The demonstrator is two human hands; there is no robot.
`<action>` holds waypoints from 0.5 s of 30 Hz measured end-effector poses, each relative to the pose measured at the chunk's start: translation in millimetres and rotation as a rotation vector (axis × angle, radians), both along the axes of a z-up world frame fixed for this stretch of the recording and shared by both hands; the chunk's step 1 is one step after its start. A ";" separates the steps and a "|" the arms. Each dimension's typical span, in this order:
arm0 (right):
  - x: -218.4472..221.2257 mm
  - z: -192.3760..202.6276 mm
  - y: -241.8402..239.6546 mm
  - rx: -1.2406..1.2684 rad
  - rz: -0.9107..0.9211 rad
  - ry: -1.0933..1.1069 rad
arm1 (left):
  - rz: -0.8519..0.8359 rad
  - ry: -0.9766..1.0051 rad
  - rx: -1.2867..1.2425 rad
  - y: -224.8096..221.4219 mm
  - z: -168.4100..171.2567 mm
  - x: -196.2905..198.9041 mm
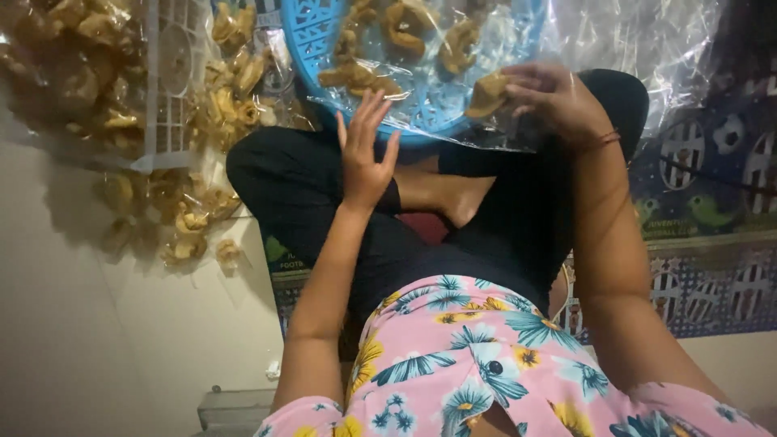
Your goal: A person sitting on the floor manually packages snacks by picking them from a tray and placing them into individual plastic bags.
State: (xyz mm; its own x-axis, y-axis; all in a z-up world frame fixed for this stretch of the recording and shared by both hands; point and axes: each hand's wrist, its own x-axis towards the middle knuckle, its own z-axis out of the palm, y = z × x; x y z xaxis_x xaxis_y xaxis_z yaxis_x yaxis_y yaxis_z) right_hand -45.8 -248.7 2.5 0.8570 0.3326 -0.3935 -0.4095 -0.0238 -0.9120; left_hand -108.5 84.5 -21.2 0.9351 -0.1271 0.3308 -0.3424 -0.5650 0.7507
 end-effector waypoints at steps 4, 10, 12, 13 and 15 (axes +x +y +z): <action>15.2 -9.8 11.4 -0.101 0.048 0.035 | -0.063 -0.006 0.129 -15.9 -25.1 27.5; 26.7 1.9 31.4 0.100 0.277 -0.095 | -0.165 0.022 0.353 -39.4 -52.7 46.3; 30.7 3.6 40.3 0.127 0.406 -0.339 | -0.189 0.026 0.399 -42.8 -61.0 50.1; 30.4 9.9 49.0 -0.014 0.300 -0.269 | -0.190 0.012 0.436 -43.2 -65.9 50.0; 30.4 13.1 57.6 -0.153 0.193 -0.197 | -0.191 -0.002 0.473 -43.8 -68.2 49.7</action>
State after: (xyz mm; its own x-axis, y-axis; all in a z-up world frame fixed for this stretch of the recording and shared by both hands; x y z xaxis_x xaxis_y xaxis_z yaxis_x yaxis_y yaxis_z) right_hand -15.3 -191.1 15.7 0.8484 0.4464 -0.2844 -0.2002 -0.2267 -0.9532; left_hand -58.9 40.7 -89.4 0.8802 -0.4316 0.1974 -0.4735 -0.7702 0.4273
